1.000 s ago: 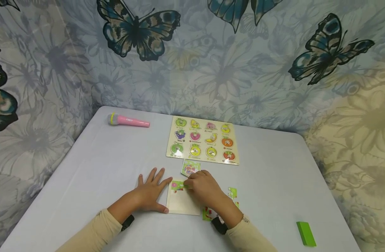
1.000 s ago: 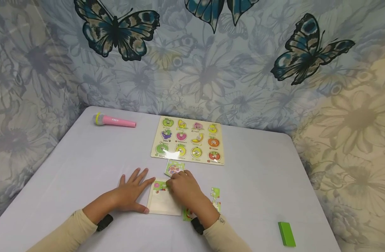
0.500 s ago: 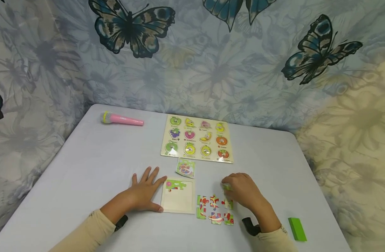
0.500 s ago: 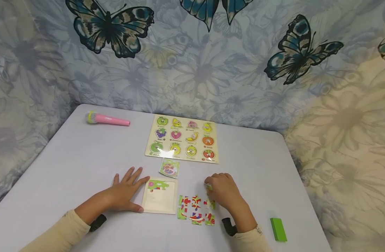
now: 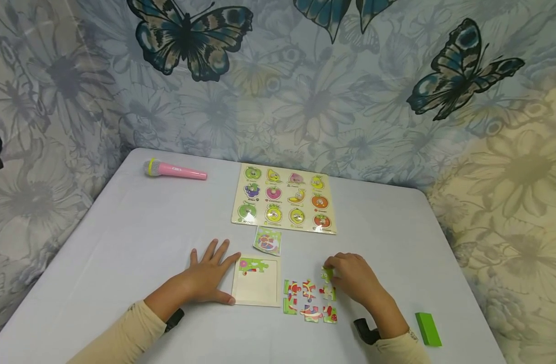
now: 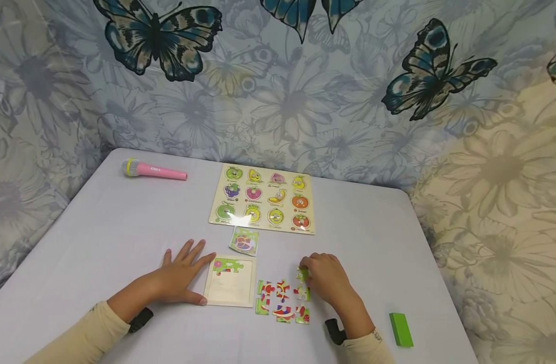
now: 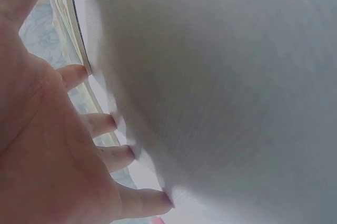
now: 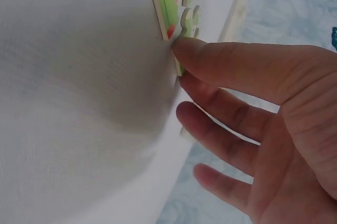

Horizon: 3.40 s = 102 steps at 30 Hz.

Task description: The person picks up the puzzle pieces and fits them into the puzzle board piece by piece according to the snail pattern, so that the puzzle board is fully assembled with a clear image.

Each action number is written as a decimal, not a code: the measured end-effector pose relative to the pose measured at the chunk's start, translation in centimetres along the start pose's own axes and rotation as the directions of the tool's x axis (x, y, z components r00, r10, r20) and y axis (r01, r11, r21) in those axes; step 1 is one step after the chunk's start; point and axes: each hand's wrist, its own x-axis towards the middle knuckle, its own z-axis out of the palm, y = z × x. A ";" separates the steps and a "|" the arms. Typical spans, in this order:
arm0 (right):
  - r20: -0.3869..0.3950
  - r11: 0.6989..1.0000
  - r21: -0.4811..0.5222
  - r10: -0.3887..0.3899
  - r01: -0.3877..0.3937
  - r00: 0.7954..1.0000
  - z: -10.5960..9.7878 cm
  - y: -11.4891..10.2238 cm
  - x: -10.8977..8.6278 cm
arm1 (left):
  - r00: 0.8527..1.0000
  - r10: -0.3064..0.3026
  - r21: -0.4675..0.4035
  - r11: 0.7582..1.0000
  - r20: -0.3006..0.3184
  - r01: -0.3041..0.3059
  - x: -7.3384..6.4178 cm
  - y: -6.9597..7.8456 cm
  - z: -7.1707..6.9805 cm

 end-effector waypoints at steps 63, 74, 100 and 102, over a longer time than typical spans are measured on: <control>-0.024 0.937 -0.040 -0.347 0.346 0.938 1.4 -9.0 4.8 | 1.000 -0.019 0.007 1.000 0.014 0.019 0.1 0.1 0.2; 0.000 0.945 -0.035 -0.325 0.325 0.946 0.5 -7.8 2.7 | 1.000 -0.025 0.002 1.000 0.006 0.025 0.0 -0.1 0.2; 0.090 0.973 0.007 -0.231 0.231 0.969 0.8 -6.6 0.9 | 1.000 -0.013 -0.004 1.000 0.011 0.013 0.2 0.0 -0.1; 0.091 0.973 0.006 -0.230 0.230 0.969 0.8 -6.7 0.9 | 1.000 -0.014 -0.001 1.000 0.011 0.014 0.3 -0.1 -0.1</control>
